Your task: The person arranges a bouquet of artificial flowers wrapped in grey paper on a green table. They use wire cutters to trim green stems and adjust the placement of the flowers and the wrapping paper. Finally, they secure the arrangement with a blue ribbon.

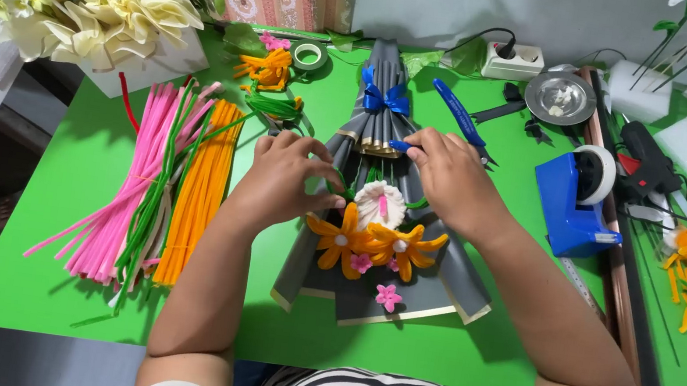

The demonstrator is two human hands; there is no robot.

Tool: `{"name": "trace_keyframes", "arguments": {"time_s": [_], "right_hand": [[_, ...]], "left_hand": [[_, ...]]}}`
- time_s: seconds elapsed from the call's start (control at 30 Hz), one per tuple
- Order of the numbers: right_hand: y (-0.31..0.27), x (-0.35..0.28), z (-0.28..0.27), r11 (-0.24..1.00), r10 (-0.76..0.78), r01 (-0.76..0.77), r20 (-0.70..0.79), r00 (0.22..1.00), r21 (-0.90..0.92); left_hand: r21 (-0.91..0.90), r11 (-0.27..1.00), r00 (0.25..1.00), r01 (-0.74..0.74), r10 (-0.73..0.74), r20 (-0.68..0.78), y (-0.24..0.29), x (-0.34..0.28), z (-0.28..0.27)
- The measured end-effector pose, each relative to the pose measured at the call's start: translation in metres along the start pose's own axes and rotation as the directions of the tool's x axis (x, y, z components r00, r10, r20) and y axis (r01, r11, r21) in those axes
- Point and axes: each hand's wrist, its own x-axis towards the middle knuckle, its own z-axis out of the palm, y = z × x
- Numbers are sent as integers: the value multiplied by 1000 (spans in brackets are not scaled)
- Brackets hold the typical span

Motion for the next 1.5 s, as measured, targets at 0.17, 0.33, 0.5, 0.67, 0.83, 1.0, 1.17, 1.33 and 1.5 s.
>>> {"name": "trace_keyframes", "arguments": {"time_s": [0.17,0.33,0.5,0.67,0.83,1.0,1.17,1.33,1.5], "right_hand": [[-1,-21,29,996,-48,53,76,996,-67],[-6,-35,66,984,-83,104,146,986,-147],[4,-44,115,951,-194,216,114,974,-221],[7,-44,127,937,-262,289,149,953,-198],[-3,-40,115,954,-259,284,211,943,-95],[-17,-33,98,970,-239,245,251,938,10],[-25,-32,94,981,-191,186,214,958,45],[-27,-32,96,982,-190,190,151,970,12],[-23,-30,100,988,-151,143,175,973,57]], "left_hand": [[237,971,993,25,-51,103,-10,13,55],[334,941,973,52,-122,195,10,15,51],[344,934,964,93,-171,203,34,2,37],[267,955,985,132,-157,76,31,-14,58],[178,978,983,112,-82,-164,11,-20,100],[100,991,942,88,-50,-330,7,-25,113],[67,996,918,65,-33,-395,3,-26,125],[58,997,903,44,-15,-429,1,-24,129],[66,998,906,17,12,-422,-3,-24,130]]}}
